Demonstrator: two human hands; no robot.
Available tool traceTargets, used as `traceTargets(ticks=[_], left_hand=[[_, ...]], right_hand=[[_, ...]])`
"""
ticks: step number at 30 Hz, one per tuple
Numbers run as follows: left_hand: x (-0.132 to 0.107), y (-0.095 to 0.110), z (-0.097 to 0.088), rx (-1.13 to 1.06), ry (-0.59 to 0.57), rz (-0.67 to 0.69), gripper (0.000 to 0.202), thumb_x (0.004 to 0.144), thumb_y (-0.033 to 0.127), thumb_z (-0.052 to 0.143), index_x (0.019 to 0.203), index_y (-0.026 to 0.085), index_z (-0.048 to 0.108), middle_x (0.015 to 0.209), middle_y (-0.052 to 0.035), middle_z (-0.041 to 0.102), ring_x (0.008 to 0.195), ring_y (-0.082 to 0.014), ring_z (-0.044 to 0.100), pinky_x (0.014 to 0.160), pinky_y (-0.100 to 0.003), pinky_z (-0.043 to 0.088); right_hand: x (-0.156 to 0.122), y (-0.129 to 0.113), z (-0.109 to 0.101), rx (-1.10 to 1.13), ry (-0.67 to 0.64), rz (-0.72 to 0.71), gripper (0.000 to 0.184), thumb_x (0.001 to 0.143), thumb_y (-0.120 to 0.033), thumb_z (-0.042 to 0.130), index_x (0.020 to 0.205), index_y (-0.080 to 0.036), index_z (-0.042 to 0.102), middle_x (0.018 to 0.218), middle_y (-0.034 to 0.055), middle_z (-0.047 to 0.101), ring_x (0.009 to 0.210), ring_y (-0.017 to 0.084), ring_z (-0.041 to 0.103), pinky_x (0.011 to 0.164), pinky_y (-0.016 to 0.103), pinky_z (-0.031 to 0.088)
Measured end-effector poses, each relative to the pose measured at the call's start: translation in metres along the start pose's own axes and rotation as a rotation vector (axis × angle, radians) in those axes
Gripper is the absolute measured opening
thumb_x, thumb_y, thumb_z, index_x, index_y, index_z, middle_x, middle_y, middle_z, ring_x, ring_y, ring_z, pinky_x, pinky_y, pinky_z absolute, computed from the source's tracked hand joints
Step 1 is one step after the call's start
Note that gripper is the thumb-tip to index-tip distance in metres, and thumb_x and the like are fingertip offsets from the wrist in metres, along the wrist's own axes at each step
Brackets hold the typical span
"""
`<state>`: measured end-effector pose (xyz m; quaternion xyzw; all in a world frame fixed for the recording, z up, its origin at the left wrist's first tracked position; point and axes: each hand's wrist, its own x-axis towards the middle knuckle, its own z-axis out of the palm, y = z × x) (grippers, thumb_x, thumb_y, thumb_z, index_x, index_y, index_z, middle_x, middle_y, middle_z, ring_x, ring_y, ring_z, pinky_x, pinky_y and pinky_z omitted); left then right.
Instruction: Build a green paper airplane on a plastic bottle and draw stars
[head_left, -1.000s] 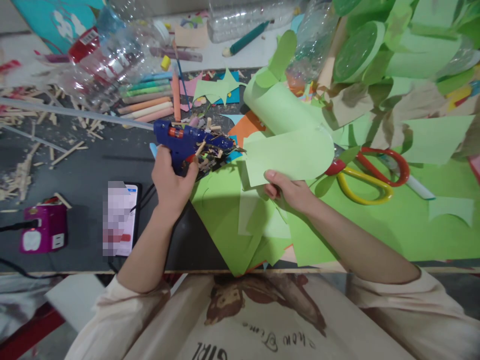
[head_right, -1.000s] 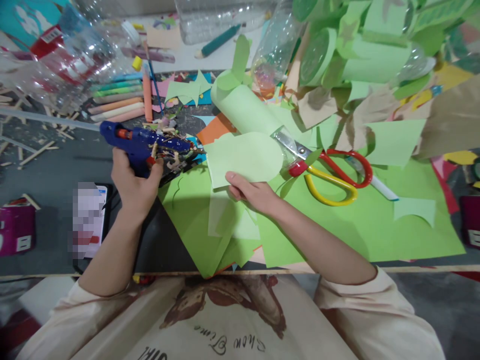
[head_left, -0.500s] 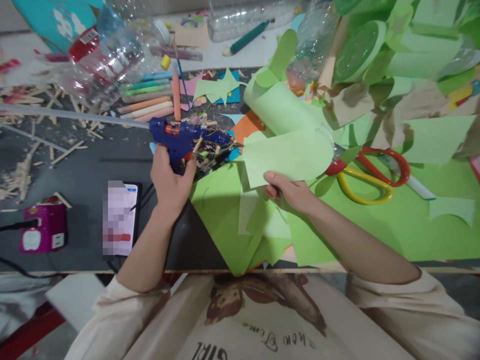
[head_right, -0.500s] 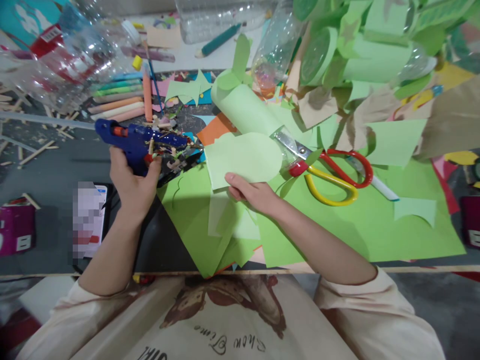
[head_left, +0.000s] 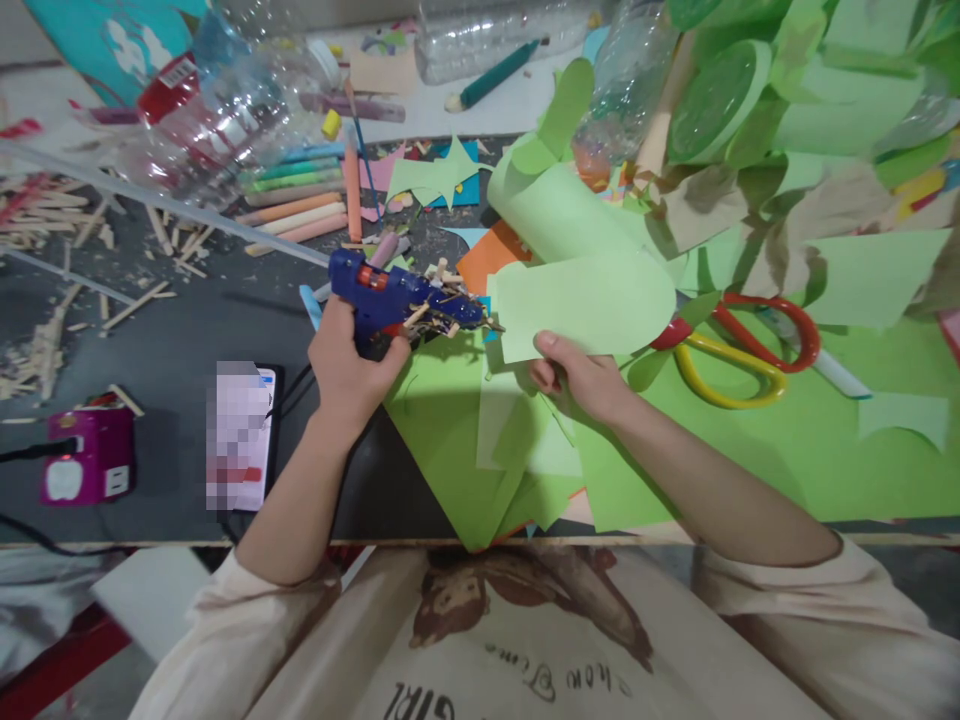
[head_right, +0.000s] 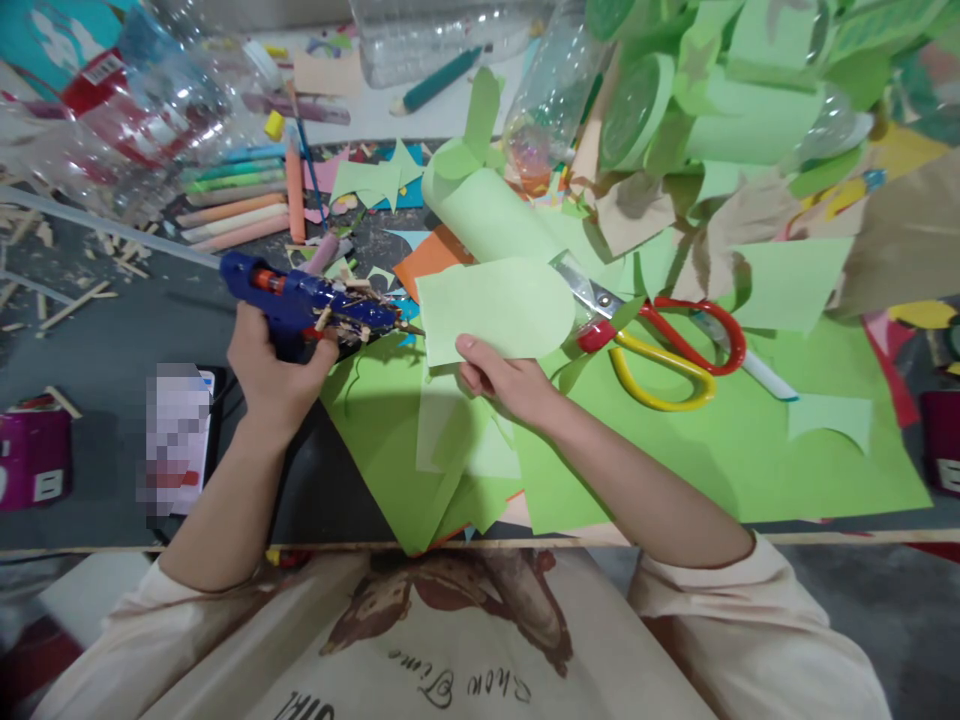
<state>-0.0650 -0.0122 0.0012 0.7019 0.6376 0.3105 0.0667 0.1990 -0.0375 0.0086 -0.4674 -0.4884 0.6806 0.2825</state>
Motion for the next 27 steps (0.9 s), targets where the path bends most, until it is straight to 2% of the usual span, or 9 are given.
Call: traceTargets(ticks=[12,27], left_hand=[[-0.001,-0.0044,0.0028,0.004,0.022,0.055,0.052,0.076,0.036,0.058,0.124,0.018,0.054,0.114,-0.0115,0.067,0.104,-0.029,0.067,0.087,-0.038,0.053],[0.0028,-0.0013,-0.0005,0.005,-0.019,-0.054,0.049,0.071,0.033,0.061,0.118,0.021,0.055,0.108,-0.01,0.065,0.103,-0.03,0.065,0.088,-0.039,0.053]], right_hand=[[0.0007,-0.0002,0.0006,0.015,0.025,0.006,0.071,0.076,-0.089,0.046,0.049,-0.024,0.04,0.048,-0.0048,0.039,0.049,0.012,0.036,0.058,0.031,0.034],[-0.0009,-0.0007,-0.0004,-0.014,-0.019,-0.005,0.069,0.082,-0.085,0.041,0.05,-0.024,0.039,0.049,-0.0043,0.039,0.05,0.012,0.034,0.057,0.031,0.032]])
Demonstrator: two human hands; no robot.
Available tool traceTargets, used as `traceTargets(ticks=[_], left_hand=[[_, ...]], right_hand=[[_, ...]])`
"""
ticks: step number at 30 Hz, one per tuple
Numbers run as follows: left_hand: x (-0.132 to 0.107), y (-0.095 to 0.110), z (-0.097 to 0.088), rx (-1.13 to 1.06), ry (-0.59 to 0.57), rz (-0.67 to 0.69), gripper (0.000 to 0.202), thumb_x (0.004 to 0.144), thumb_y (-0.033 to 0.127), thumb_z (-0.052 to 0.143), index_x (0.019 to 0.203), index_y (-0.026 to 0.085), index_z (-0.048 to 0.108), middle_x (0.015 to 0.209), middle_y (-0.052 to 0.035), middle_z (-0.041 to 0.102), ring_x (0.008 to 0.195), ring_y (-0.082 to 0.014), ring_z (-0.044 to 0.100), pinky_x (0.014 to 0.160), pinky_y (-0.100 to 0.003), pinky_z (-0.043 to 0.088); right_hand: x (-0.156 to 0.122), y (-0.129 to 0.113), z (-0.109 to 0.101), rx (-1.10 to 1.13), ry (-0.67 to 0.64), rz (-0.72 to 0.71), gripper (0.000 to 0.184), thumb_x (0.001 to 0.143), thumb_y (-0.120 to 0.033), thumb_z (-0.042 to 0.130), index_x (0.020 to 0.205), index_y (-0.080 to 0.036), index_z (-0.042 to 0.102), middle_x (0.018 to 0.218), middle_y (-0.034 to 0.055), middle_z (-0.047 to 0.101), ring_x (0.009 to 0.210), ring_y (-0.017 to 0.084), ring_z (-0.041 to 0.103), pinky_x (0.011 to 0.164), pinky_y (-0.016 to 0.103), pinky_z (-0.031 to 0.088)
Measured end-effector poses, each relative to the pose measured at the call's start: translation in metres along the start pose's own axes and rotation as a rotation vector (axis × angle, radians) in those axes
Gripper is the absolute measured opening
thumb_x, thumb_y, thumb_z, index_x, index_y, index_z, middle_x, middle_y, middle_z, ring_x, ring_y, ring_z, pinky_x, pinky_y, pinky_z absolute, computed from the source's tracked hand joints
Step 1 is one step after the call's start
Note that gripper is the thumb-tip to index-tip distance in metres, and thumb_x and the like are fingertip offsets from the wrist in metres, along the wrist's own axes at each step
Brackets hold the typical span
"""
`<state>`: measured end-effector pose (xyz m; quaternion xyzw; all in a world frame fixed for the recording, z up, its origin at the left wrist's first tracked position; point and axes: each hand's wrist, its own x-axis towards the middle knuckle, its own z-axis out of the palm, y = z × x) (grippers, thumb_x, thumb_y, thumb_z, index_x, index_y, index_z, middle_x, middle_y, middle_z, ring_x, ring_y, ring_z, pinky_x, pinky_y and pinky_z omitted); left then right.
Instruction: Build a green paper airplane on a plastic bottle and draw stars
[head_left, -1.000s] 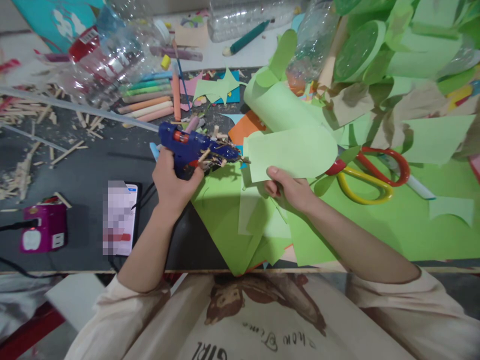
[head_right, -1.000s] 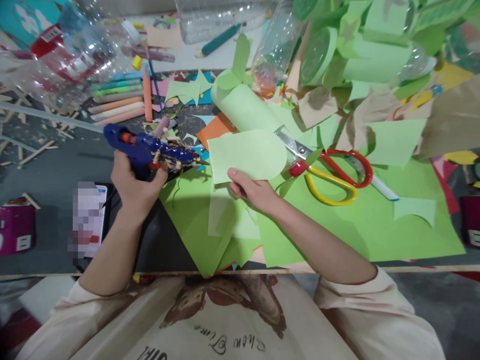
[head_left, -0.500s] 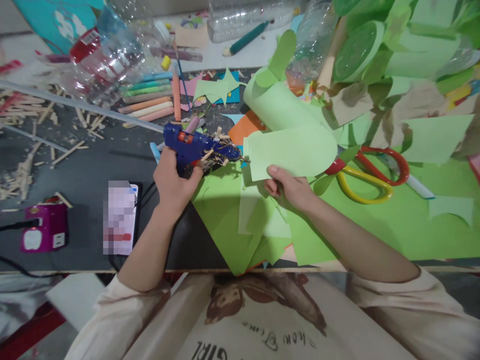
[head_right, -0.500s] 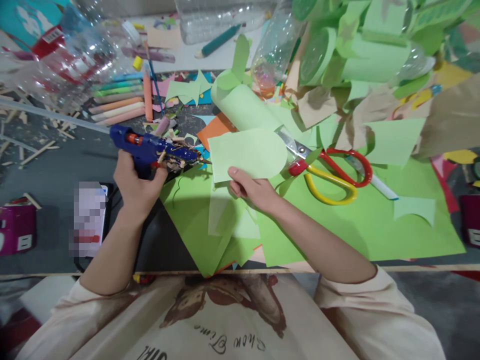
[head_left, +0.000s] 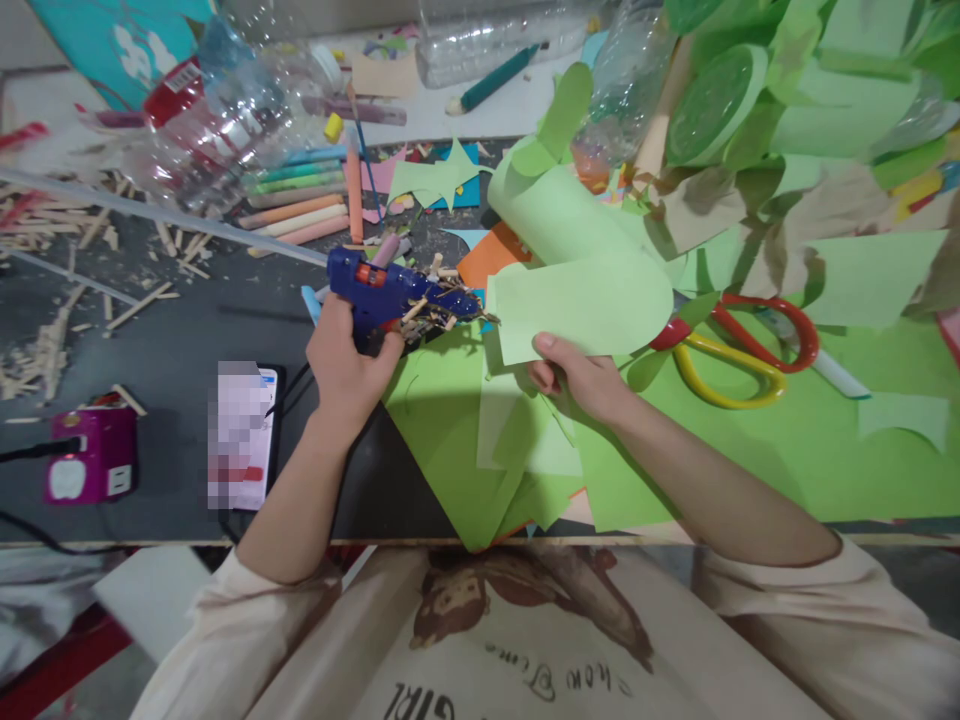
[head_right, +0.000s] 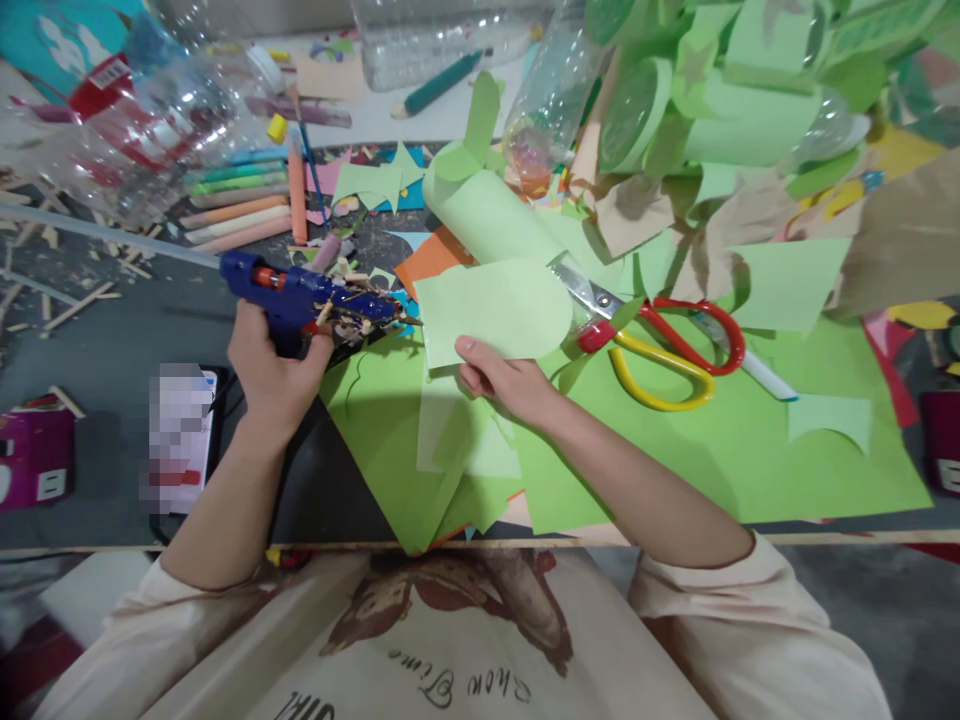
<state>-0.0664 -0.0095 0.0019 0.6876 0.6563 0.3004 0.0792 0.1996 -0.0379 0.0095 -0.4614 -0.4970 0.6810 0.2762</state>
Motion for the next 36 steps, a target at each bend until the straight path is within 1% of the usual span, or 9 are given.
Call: traceTargets(ticks=[6,10,13,17,26,31,33,36], left_hand=[[0.0,-0.0014,-0.0004,0.005,0.008,0.002,0.044,0.072,0.032,0.061,0.113,0.021,0.054,0.104,-0.0098,0.063,0.099,-0.0293,0.065,0.089,-0.04,0.052],[0.0006,-0.0017,-0.0006,-0.007,0.02,-0.007,0.04,0.072,0.034,0.061,0.109,0.022,0.054,0.101,-0.0083,0.062,0.098,-0.0282,0.064,0.09,-0.039,0.052],[0.0011,-0.001,-0.002,0.005,0.032,-0.008,0.037,0.071,0.036,0.061,0.105,0.023,0.053,0.097,-0.0073,0.061,0.094,-0.0276,0.064,0.087,-0.039,0.052],[0.0014,-0.0001,-0.0044,0.02,0.051,0.002,0.034,0.072,0.037,0.061,0.103,0.023,0.052,0.094,-0.007,0.061,0.089,-0.0271,0.063,0.083,-0.039,0.053],[0.0029,0.0,-0.0038,0.023,0.08,-0.025,0.033,0.071,0.038,0.062,0.098,0.024,0.051,0.088,-0.0055,0.058,0.086,-0.0261,0.062,0.081,-0.039,0.053],[0.0033,-0.0005,-0.004,0.035,0.095,-0.017,0.033,0.071,0.04,0.061,0.098,0.023,0.051,0.088,-0.0057,0.059,0.084,-0.0255,0.062,0.078,-0.038,0.053],[0.0029,-0.0017,-0.0035,0.034,0.09,-0.029,0.033,0.072,0.04,0.062,0.098,0.023,0.052,0.088,-0.0053,0.059,0.085,-0.0251,0.062,0.079,-0.038,0.053],[0.0023,-0.0017,-0.0028,0.012,0.08,-0.047,0.037,0.073,0.04,0.064,0.104,0.023,0.053,0.093,-0.006,0.061,0.09,-0.026,0.064,0.084,-0.039,0.053]], right_hand=[[-0.0003,-0.0018,0.0009,-0.004,-0.012,0.008,0.07,0.079,-0.088,0.042,0.05,-0.024,0.038,0.05,-0.0045,0.038,0.051,0.012,0.034,0.058,0.031,0.033],[-0.001,-0.0024,0.0012,-0.018,-0.005,0.022,0.069,0.082,-0.086,0.04,0.05,-0.024,0.038,0.051,-0.0041,0.038,0.051,0.011,0.033,0.058,0.031,0.033],[-0.0015,-0.0035,0.0011,-0.033,-0.002,0.032,0.068,0.083,-0.084,0.04,0.05,-0.024,0.038,0.051,-0.0036,0.039,0.051,0.012,0.034,0.058,0.031,0.033],[-0.0021,-0.0056,0.0014,-0.043,0.003,0.049,0.07,0.081,-0.086,0.041,0.049,-0.024,0.039,0.051,-0.0031,0.04,0.052,0.012,0.035,0.058,0.031,0.034],[-0.003,-0.0077,0.0016,-0.063,0.013,0.05,0.069,0.082,-0.084,0.041,0.049,-0.024,0.041,0.051,-0.0028,0.042,0.052,0.012,0.037,0.059,0.031,0.035],[-0.0025,-0.0061,0.0006,-0.047,-0.008,0.041,0.07,0.08,-0.086,0.042,0.048,-0.024,0.042,0.051,-0.0029,0.042,0.052,0.012,0.037,0.06,0.031,0.036],[-0.0023,-0.0054,0.0002,-0.043,-0.016,0.042,0.07,0.079,-0.086,0.042,0.049,-0.023,0.043,0.051,-0.003,0.042,0.052,0.012,0.038,0.06,0.031,0.036],[-0.0026,-0.0045,-0.0001,-0.044,-0.015,0.041,0.068,0.082,-0.083,0.043,0.049,-0.023,0.043,0.051,-0.0033,0.042,0.052,0.012,0.037,0.059,0.031,0.036]])
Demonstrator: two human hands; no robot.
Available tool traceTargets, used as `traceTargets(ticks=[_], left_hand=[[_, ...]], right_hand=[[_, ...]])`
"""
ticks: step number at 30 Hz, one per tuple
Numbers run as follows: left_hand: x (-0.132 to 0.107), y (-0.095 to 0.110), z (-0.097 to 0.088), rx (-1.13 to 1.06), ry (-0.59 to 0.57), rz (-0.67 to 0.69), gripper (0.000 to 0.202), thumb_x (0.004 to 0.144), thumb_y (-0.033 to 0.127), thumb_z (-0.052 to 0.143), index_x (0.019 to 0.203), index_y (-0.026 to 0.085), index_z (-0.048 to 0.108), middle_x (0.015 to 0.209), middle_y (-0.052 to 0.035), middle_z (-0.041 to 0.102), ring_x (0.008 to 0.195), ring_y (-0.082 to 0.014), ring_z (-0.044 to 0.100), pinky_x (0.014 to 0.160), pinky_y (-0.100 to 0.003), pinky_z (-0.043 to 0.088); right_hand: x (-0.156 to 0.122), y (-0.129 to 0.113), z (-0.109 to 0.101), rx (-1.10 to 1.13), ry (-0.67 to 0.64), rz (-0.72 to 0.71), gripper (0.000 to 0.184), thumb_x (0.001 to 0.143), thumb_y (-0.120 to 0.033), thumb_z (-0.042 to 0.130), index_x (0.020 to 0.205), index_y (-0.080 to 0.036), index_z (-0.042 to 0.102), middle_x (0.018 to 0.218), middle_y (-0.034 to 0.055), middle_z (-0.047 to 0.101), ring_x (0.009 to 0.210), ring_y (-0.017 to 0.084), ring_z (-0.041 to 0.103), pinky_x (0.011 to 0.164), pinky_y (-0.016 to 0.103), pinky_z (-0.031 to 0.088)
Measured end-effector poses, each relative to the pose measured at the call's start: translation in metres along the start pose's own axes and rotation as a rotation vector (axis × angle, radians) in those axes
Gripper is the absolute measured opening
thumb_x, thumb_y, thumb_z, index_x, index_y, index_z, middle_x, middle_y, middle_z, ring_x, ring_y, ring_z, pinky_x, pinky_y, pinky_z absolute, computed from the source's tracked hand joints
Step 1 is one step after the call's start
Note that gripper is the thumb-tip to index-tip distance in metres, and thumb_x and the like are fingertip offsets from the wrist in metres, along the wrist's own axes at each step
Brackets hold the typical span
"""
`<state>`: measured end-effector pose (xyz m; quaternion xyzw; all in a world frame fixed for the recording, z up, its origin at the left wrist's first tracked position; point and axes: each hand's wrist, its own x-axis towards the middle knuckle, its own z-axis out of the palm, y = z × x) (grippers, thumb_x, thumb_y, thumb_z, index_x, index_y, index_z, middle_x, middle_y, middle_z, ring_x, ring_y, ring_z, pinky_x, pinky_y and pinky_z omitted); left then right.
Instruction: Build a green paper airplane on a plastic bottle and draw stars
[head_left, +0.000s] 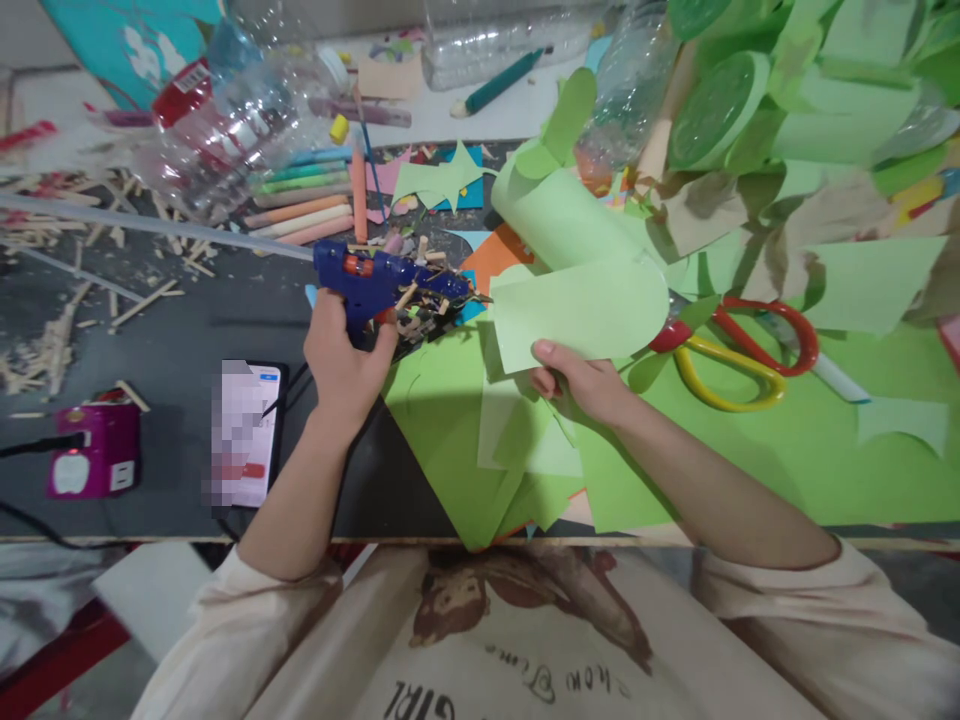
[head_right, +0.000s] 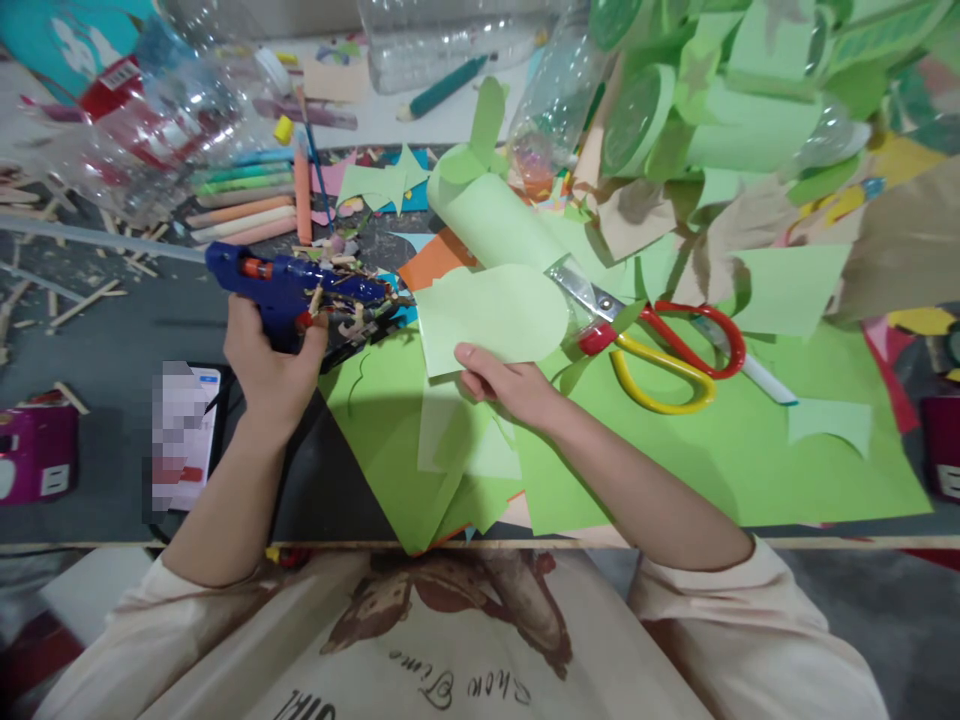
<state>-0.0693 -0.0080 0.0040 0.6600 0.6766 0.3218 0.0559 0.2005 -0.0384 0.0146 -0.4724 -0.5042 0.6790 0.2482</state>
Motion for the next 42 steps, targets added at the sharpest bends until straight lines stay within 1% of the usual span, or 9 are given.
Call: traceTargets(ticks=[6,12,17,25,27,31,34,38,42], left_hand=[[0.007,0.002,-0.013,0.022,0.102,0.02,0.041,0.073,0.044,0.07,0.103,0.023,0.052,0.1,-0.0073,0.063,0.102,-0.0291,0.063,0.095,-0.044,0.052],[0.029,-0.035,-0.064,0.128,0.238,-0.138,0.056,0.051,0.039,0.077,0.096,0.025,0.047,0.098,-0.0042,0.059,0.099,-0.0312,0.057,0.103,-0.056,0.044],[0.038,-0.07,-0.106,0.239,0.049,-0.397,0.038,0.051,0.041,0.067,0.076,0.029,0.042,0.09,-0.0048,0.06,0.104,-0.0426,0.055,0.103,-0.069,0.037],[0.05,-0.094,-0.106,0.241,-0.138,-0.582,0.042,0.053,0.045,0.071,0.07,0.025,0.037,0.1,-0.0093,0.066,0.12,-0.0499,0.053,0.108,-0.069,0.036],[0.05,-0.081,-0.111,0.347,-0.123,-0.571,0.038,0.058,0.045,0.07,0.077,0.024,0.044,0.111,-0.0117,0.069,0.12,-0.0455,0.054,0.109,-0.066,0.039],[0.036,-0.021,-0.108,0.485,-0.129,-0.269,0.042,0.087,0.04,0.054,0.124,0.018,0.053,0.133,-0.0133,0.062,0.122,-0.0316,0.055,0.11,-0.052,0.041],[0.018,0.036,-0.081,0.318,-0.432,-0.09,0.033,0.093,0.032,0.051,0.121,0.018,0.059,0.109,-0.0093,0.07,0.095,-0.0229,0.064,0.087,-0.035,0.051],[0.002,0.088,-0.034,0.267,-0.785,0.127,0.026,0.097,0.035,0.049,0.112,0.018,0.062,0.099,-0.0081,0.071,0.088,-0.0234,0.066,0.074,-0.032,0.047],[-0.005,0.101,-0.002,0.342,-0.85,0.213,0.027,0.098,0.041,0.05,0.104,0.018,0.063,0.09,-0.0079,0.07,0.083,-0.0259,0.067,0.064,-0.032,0.042]], right_hand=[[0.0,0.005,0.0,0.033,0.004,-0.017,0.067,0.082,-0.081,0.046,0.048,-0.023,0.044,0.049,-0.0036,0.043,0.051,0.012,0.039,0.059,0.031,0.036],[0.004,0.007,0.001,0.125,0.101,-0.082,0.063,0.08,-0.077,0.054,0.047,-0.023,0.051,0.047,-0.0026,0.047,0.049,0.012,0.043,0.058,0.031,0.039],[0.006,0.005,0.005,0.187,0.224,-0.128,0.05,0.081,-0.061,0.061,0.051,-0.022,0.056,0.047,-0.0015,0.051,0.046,0.012,0.045,0.057,0.031,0.042],[0.01,-0.003,0.007,0.426,0.381,-0.11,0.03,0.068,-0.041,0.073,0.055,-0.022,0.054,0.044,-0.0025,0.052,0.039,0.011,0.043,0.047,0.031,0.044],[0.011,-0.005,0.007,0.47,0.4,-0.107,0.027,0.062,-0.04,0.073,0.053,-0.022,0.056,0.042,-0.0026,0.051,0.037,0.01,0.041,0.044,0.03,0.043],[0.013,-0.007,0.006,0.512,0.408,-0.148,0.025,0.055,-0.041,0.076,0.054,-0.021,0.061,0.043,-0.0031,0.053,0.034,0.009,0.042,0.038,0.028,0.039],[0.013,-0.006,0.006,0.492,0.403,-0.197,0.033,0.057,-0.049,0.08,0.055,-0.021,0.061,0.042,-0.004,0.051,0.033,0.009,0.042,0.036,0.027,0.04],[0.011,-0.002,0.006,0.443,0.424,-0.215,0.043,0.063,-0.057,0.079,0.054,-0.022,0.056,0.043,-0.0051,0.049,0.035,0.009,0.043,0.037,0.025,0.04],[0.009,0.003,0.006,0.437,0.431,-0.168,0.041,0.07,-0.05,0.075,0.051,-0.022,0.054,0.042,-0.0051,0.049,0.038,0.008,0.044,0.042,0.024,0.042]])
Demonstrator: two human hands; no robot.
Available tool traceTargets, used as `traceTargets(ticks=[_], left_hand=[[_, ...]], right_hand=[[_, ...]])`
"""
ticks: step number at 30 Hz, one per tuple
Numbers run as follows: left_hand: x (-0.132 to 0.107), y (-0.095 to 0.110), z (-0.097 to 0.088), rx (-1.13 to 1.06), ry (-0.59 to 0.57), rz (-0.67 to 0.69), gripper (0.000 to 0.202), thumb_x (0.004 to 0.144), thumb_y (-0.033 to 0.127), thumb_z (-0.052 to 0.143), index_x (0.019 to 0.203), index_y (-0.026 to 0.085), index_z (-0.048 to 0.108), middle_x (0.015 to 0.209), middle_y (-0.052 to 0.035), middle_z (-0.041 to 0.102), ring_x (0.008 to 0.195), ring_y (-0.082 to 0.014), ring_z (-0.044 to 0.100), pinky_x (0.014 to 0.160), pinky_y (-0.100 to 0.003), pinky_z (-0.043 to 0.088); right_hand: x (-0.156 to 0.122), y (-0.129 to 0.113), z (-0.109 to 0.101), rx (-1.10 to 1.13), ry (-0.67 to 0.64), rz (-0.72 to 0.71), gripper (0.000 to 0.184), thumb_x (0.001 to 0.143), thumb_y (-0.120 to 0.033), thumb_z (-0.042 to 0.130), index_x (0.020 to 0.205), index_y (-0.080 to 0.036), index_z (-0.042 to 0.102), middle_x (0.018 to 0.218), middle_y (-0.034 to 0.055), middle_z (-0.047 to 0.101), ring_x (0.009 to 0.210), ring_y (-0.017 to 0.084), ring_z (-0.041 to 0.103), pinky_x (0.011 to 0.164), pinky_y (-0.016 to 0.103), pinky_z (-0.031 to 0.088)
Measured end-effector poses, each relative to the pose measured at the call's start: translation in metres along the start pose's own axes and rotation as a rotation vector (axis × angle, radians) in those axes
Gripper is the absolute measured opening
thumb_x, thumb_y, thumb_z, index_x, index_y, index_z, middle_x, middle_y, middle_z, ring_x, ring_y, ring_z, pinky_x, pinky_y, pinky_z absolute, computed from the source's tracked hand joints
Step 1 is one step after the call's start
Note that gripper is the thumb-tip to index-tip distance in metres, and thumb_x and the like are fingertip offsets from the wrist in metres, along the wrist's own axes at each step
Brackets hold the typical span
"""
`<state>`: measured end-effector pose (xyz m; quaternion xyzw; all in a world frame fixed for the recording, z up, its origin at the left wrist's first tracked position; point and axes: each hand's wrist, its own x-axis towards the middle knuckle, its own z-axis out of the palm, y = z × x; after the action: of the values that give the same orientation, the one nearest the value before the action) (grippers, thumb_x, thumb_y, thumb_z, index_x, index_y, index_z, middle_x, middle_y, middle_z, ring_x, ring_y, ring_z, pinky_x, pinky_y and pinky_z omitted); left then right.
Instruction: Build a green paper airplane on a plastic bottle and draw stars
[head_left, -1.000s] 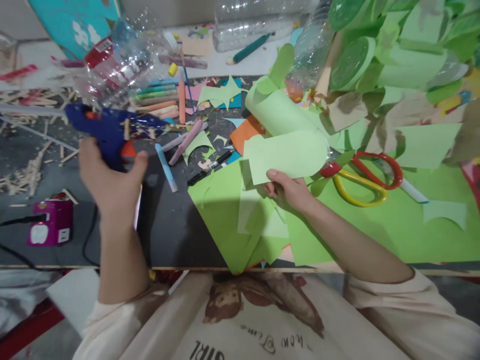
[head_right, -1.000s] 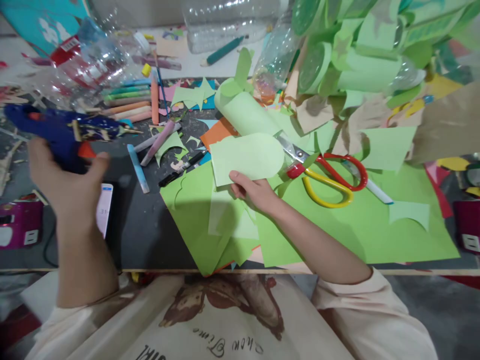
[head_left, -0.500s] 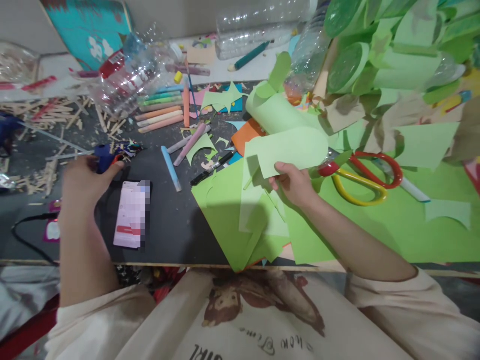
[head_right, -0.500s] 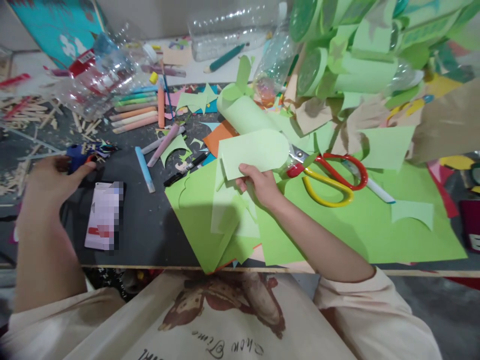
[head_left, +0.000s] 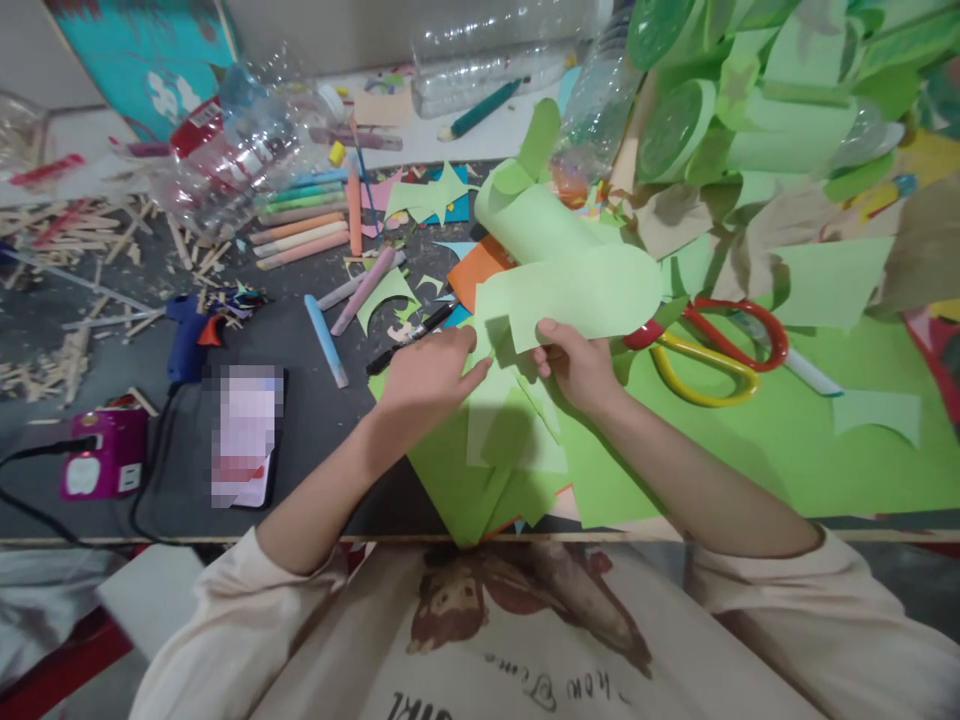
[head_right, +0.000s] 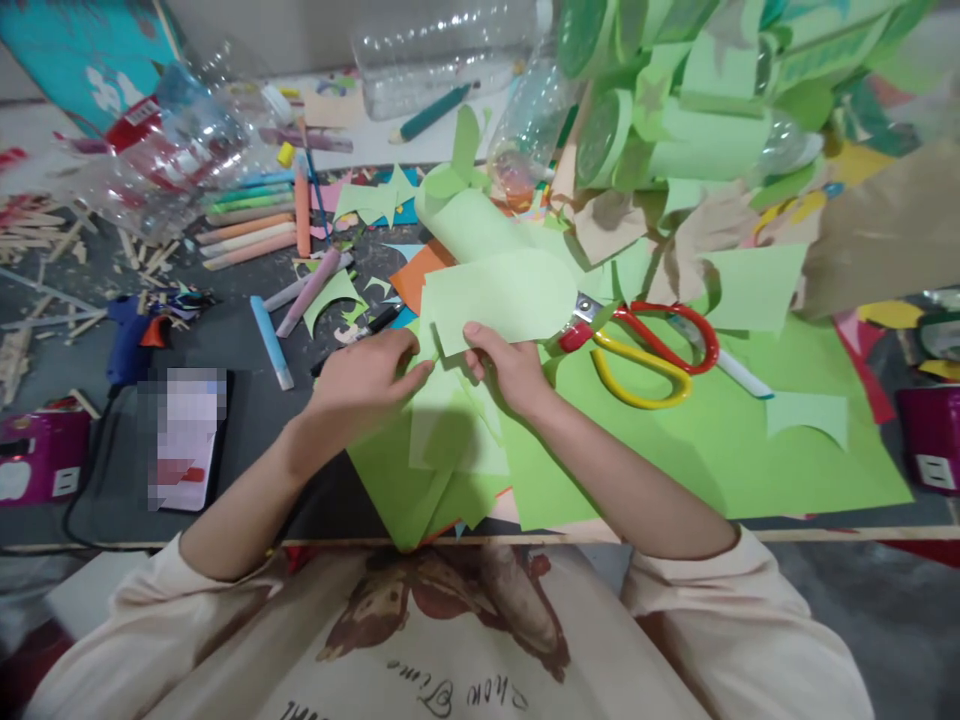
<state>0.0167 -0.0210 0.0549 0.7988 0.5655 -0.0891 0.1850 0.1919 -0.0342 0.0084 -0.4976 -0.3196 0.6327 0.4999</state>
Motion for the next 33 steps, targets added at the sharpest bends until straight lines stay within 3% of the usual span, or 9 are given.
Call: traceTargets(ticks=[3,7,15,21,26,33], left_hand=[[0.007,0.001,0.013,-0.002,0.084,0.038,0.023,0.094,0.04,0.055,0.1,0.018,0.061,0.086,-0.0082,0.068,0.081,-0.026,0.066,0.065,-0.033,0.041],[0.012,-0.005,0.025,-0.117,0.176,0.08,0.009,0.09,0.025,0.054,0.082,0.02,0.056,0.078,-0.0064,0.063,0.078,-0.0236,0.062,0.073,-0.034,0.043],[0.013,-0.017,0.031,-0.793,0.369,0.075,0.016,0.089,0.028,0.054,0.076,0.022,0.047,0.064,0.0034,0.05,0.059,-0.0122,0.048,0.058,-0.025,0.037],[0.015,-0.009,0.034,-1.381,0.282,0.047,0.014,0.083,0.031,0.061,0.082,0.021,0.051,0.06,0.0065,0.053,0.049,-0.0073,0.048,0.05,-0.02,0.042],[0.017,-0.009,0.038,-1.487,0.304,0.038,0.021,0.079,0.03,0.067,0.095,0.019,0.061,0.066,0.0043,0.063,0.054,-0.0072,0.059,0.057,-0.021,0.052],[0.019,-0.011,0.043,-1.523,0.287,0.027,0.034,0.082,0.039,0.07,0.106,0.017,0.061,0.086,-0.0024,0.071,0.061,-0.0104,0.069,0.063,-0.026,0.061]], right_hand=[[0.0,0.001,-0.002,-0.043,-0.03,-0.016,0.044,0.077,-0.053,0.071,0.051,-0.022,0.055,0.041,-0.0046,0.049,0.041,0.009,0.046,0.049,0.025,0.046],[0.0,0.0,-0.002,-0.087,-0.087,-0.045,0.051,0.082,-0.057,0.065,0.047,-0.022,0.054,0.041,-0.0037,0.047,0.041,0.009,0.044,0.05,0.026,0.046],[-0.001,-0.009,0.007,-0.04,-0.064,-0.004,0.05,0.068,-0.062,0.073,0.045,-0.023,0.052,0.04,-0.0044,0.046,0.036,0.008,0.039,0.04,0.025,0.04],[-0.001,-0.007,0.006,-0.003,-0.084,-0.044,0.052,0.07,-0.063,0.075,0.046,-0.023,0.052,0.04,-0.0049,0.046,0.034,0.008,0.04,0.037,0.024,0.039],[-0.002,-0.005,0.003,0.005,-0.085,-0.039,0.051,0.071,-0.06,0.076,0.047,-0.022,0.052,0.041,-0.0045,0.047,0.034,0.008,0.042,0.038,0.025,0.039],[-0.003,-0.005,-0.001,-0.019,-0.078,-0.012,0.049,0.069,-0.061,0.075,0.047,-0.022,0.055,0.041,-0.0034,0.05,0.035,0.009,0.045,0.04,0.026,0.042]])
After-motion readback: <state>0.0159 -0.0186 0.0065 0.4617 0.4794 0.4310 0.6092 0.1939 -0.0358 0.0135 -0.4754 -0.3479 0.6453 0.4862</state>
